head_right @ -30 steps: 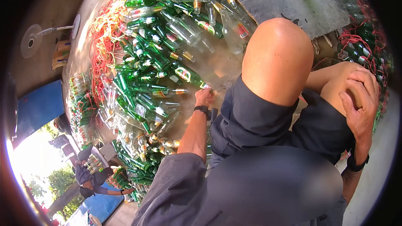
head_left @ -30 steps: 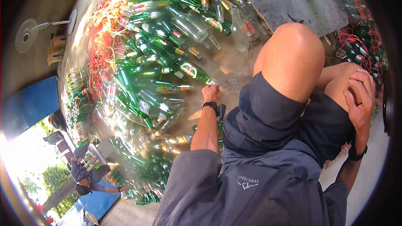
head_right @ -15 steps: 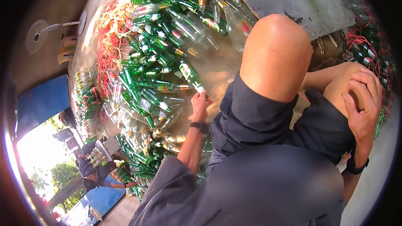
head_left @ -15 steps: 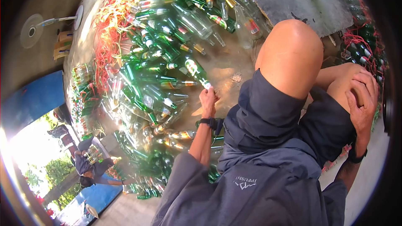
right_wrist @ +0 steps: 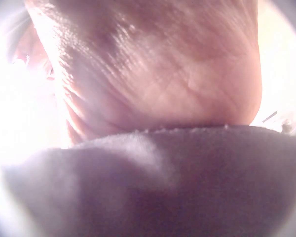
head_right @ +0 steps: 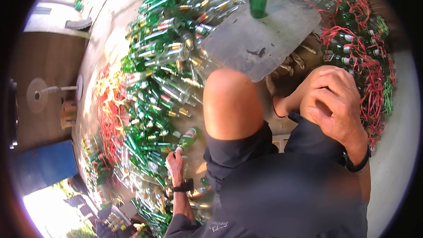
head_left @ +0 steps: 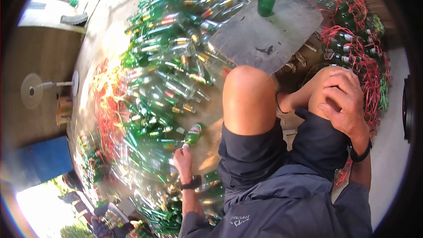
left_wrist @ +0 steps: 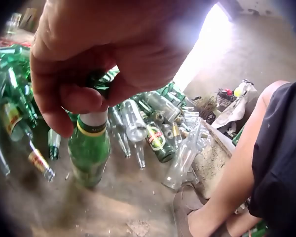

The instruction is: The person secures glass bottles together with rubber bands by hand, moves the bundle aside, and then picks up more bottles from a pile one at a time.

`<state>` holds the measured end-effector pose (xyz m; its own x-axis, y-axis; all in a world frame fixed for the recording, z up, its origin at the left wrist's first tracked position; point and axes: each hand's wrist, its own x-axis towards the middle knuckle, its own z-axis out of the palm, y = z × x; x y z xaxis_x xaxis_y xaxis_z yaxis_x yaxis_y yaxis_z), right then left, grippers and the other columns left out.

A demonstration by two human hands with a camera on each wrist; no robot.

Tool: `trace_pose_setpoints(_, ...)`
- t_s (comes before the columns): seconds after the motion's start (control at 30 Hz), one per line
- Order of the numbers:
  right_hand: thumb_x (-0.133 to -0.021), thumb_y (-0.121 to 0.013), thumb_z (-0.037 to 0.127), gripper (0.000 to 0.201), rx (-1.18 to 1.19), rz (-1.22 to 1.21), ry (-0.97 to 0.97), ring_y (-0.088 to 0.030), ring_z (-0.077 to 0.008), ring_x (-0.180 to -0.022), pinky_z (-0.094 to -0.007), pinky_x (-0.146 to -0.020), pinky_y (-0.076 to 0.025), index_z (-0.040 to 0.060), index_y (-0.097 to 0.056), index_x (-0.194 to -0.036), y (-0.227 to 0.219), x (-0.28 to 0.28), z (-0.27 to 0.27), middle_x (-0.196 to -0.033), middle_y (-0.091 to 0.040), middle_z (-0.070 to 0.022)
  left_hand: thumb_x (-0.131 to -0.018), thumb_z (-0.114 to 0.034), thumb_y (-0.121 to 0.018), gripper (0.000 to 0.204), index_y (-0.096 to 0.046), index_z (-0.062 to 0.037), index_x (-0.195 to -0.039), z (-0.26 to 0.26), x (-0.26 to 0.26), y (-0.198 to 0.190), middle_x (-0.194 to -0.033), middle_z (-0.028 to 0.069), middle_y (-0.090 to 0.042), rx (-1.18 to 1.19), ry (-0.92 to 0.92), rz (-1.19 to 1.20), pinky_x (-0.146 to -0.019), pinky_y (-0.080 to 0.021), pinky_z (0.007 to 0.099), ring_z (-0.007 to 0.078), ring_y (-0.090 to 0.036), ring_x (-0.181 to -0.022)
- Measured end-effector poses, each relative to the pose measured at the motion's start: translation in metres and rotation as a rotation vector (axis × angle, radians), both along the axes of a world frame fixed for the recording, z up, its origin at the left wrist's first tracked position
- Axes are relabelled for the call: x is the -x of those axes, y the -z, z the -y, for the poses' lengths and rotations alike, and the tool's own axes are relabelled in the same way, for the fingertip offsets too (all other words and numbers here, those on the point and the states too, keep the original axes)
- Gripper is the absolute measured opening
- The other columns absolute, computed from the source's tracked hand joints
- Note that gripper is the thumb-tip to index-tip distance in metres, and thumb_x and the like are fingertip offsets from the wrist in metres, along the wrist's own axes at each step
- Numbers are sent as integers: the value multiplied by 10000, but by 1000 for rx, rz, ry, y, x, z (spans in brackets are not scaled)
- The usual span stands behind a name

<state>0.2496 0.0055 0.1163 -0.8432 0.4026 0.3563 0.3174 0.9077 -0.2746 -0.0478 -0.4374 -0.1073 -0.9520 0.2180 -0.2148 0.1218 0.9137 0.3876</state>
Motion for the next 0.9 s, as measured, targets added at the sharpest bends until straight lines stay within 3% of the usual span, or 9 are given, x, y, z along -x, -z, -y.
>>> trace_pose_setpoints(0.13, -598, -783, 129, 253, 20, -23, -16, -621, -318, -1009, -471, -913, -472, 55, -663, -807, -1, -3, -2, -961, -625, -68, -924, -336, -666, 360, -721, 19, -913, -30, 11, -50, -860, 277, -700, 38, 80, 26, -780, -515, 514, 475, -667, -830)
trace_pose_setpoints(0.23, -600, -789, 140, 246, 59, -36, -19, -622, -313, -1014, -466, -899, -474, 61, -664, -796, -2, -3, -5, -953, -619, -65, -911, -304, -689, 326, -722, 20, -905, -54, 17, -86, -805, 258, -694, 5, 148, -2, -719, -515, 489, 443, -672, -758)
trace_pose_setpoints(0.3, -628, -786, 149, 259, 63, -23, -57, -622, -322, -1005, -465, -896, -475, 56, -668, -838, -7, -4, -9, -957, -616, -78, -900, -287, -716, 304, -730, 16, -902, -78, 18, -115, -726, 230, -674, -68, 189, -47, -642, -514, 442, 367, -679, -663)
trace_pose_setpoints(0.37, -661, -778, 157, 288, 160, -27, -110, -618, -339, -981, -467, -895, -474, 46, -673, -905, -10, -4, -15, -980, -622, -97, -909, -288, -713, 300, -731, 12, -907, -100, 24, -139, -698, 212, -669, -63, 216, -44, -616, -511, 426, 345, -678, -630)
trace_pose_setpoints(0.53, -752, -777, 150, 399, 292, 89, -179, -642, -361, -931, -435, -811, -523, 48, -649, -1116, -38, 16, -27, -1019, -628, -128, -907, -264, -735, 266, -723, 1, -884, -172, 29, -207, -690, 212, -665, -191, 460, -183, -607, -528, 413, 366, -679, -624)
trace_pose_setpoints(0.67, -772, -777, 152, 391, 258, 31, -227, -661, -348, -892, -422, -785, -548, 32, -645, -1120, -64, 55, -33, -1011, -622, -134, -893, -240, -736, 294, -619, -15, -743, -225, 37, -227, -607, 189, -594, -306, 663, -284, -543, -483, 448, 380, -624, -563)
trace_pose_setpoints(0.7, -772, -777, 152, 391, 242, 23, -236, -661, -348, -892, -422, -785, -548, 32, -645, -1120, -67, 65, -35, -1011, -622, -134, -886, -240, -734, 291, -605, -19, -745, -239, 35, -231, -602, 183, -595, -354, 717, -323, -544, -483, 458, 389, -628, -570)
trace_pose_setpoints(0.77, -789, -776, 153, 390, 265, -27, -266, -660, -356, -902, -429, -791, -546, 34, -641, -1135, -66, 87, -39, -1007, -617, -136, -880, -217, -739, 213, -689, -17, -826, -263, 35, -243, -597, 161, -613, -343, 820, -356, -550, -493, 407, 322, -642, -548)
trace_pose_setpoints(0.9, -798, -791, 185, 455, 247, -21, -299, -654, -375, -973, -447, -822, -543, 28, -619, -1189, -56, 126, -41, -1085, -610, -151, -868, -239, -747, 239, -676, -20, -805, -307, 30, -253, -604, 168, -616, -404, 887, -375, -556, -497, 435, 348, -650, -568)
